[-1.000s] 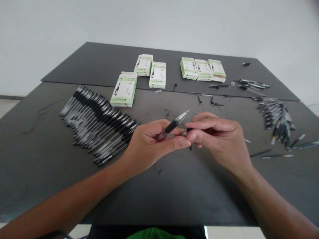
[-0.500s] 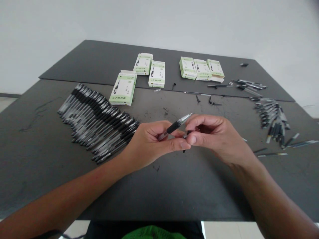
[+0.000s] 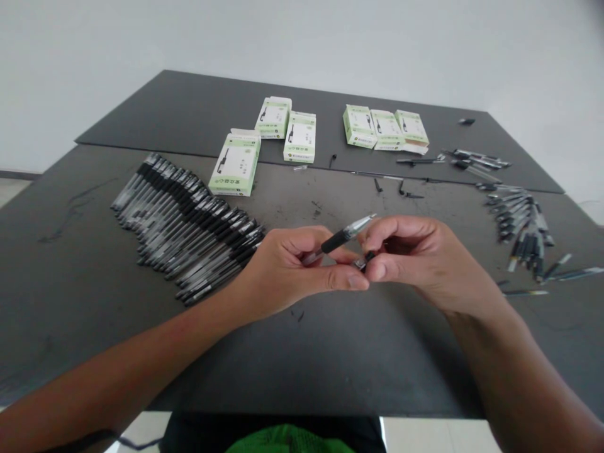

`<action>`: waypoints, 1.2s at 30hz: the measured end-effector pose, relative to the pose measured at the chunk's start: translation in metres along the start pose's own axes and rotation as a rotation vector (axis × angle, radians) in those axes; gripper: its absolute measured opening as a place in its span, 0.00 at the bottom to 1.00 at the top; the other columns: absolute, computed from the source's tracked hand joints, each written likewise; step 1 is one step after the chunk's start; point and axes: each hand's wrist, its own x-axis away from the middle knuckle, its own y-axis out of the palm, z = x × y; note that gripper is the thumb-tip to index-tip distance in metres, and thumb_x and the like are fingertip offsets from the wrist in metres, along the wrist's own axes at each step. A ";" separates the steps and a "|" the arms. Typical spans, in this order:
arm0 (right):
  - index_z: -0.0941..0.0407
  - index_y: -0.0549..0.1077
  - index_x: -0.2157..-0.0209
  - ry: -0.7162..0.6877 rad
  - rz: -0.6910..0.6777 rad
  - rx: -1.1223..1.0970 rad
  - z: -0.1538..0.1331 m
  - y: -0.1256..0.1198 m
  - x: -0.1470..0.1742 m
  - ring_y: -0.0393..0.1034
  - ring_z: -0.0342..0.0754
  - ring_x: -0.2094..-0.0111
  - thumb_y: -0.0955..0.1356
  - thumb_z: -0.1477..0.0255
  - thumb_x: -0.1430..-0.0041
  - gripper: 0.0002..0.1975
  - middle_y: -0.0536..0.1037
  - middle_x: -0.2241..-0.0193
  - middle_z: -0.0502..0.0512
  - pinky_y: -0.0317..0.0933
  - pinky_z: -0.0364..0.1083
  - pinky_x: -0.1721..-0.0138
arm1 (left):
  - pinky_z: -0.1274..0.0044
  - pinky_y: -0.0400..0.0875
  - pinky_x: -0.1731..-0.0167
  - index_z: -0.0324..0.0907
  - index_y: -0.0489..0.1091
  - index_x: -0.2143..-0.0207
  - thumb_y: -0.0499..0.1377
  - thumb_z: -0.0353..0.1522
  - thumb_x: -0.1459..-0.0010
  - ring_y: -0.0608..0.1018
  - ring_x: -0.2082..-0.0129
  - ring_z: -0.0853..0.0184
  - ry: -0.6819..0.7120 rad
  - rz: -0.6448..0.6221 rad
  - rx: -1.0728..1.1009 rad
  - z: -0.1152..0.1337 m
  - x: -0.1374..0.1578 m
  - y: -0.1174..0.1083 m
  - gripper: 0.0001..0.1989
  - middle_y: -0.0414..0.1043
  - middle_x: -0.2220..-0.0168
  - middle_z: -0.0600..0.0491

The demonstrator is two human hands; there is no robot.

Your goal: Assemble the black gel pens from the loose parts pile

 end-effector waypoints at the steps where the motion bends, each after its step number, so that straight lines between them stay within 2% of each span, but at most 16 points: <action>1: 0.51 0.85 0.68 0.000 0.009 0.015 -0.001 0.000 0.001 0.79 0.44 0.71 0.84 0.71 0.52 0.10 0.81 0.73 0.48 0.72 0.40 0.70 | 0.80 0.65 0.76 0.41 0.83 0.71 0.78 0.31 0.51 0.73 0.75 0.72 0.002 -0.006 -0.006 0.000 0.000 0.000 0.08 0.78 0.71 0.53; 5: 0.52 0.84 0.68 0.009 0.015 0.014 -0.002 0.001 0.003 0.80 0.45 0.71 0.84 0.74 0.54 0.12 0.83 0.72 0.49 0.73 0.41 0.69 | 0.79 0.65 0.76 0.41 0.82 0.70 0.77 0.32 0.49 0.72 0.75 0.72 -0.003 -0.008 -0.081 0.001 0.002 -0.001 0.08 0.76 0.71 0.54; 10: 0.53 0.79 0.75 -0.044 -0.008 -0.010 -0.004 0.004 0.005 0.77 0.41 0.72 0.84 0.79 0.55 0.13 0.81 0.74 0.46 0.71 0.39 0.70 | 0.80 0.61 0.78 0.40 0.81 0.73 0.79 0.33 0.51 0.69 0.76 0.73 -0.016 0.012 -0.156 0.004 0.005 -0.002 0.11 0.71 0.74 0.57; 16: 0.52 0.80 0.75 -0.167 0.039 0.114 -0.007 0.008 0.006 0.75 0.42 0.73 0.84 0.76 0.53 0.12 0.80 0.73 0.48 0.70 0.41 0.72 | 0.81 0.59 0.80 0.39 0.78 0.75 0.80 0.34 0.54 0.67 0.77 0.74 -0.021 0.025 -0.142 0.004 0.005 -0.001 0.14 0.68 0.76 0.59; 21: 0.48 0.86 0.69 -0.404 0.084 0.364 -0.011 0.006 0.010 0.76 0.46 0.70 0.83 0.73 0.50 0.09 0.83 0.69 0.51 0.70 0.46 0.72 | 0.82 0.62 0.79 0.39 0.79 0.74 0.80 0.35 0.54 0.70 0.77 0.73 -0.018 0.037 -0.062 0.004 0.002 -0.001 0.14 0.71 0.76 0.57; 25: 0.45 0.88 0.61 -0.514 0.072 0.531 -0.012 0.001 0.012 0.77 0.50 0.67 0.82 0.74 0.47 0.13 0.85 0.65 0.53 0.72 0.50 0.67 | 0.83 0.65 0.78 0.39 0.79 0.74 0.80 0.34 0.53 0.72 0.76 0.73 -0.009 0.059 0.015 0.007 0.000 0.000 0.13 0.75 0.74 0.56; 32: 0.44 0.87 0.60 -0.542 0.144 0.585 -0.006 0.003 0.010 0.77 0.53 0.64 0.82 0.70 0.46 0.11 0.84 0.65 0.54 0.71 0.51 0.66 | 0.83 0.63 0.80 0.39 0.78 0.75 0.78 0.34 0.52 0.69 0.78 0.74 -0.023 0.063 -0.013 0.011 0.001 0.002 0.12 0.73 0.76 0.57; 36: 0.40 0.86 0.51 -0.530 0.148 0.586 -0.005 0.004 0.011 0.76 0.52 0.65 0.80 0.71 0.43 0.19 0.84 0.62 0.54 0.72 0.51 0.67 | 0.83 0.63 0.79 0.39 0.79 0.75 0.76 0.32 0.49 0.70 0.77 0.74 -0.021 0.041 -0.007 0.009 0.002 0.001 0.10 0.74 0.76 0.56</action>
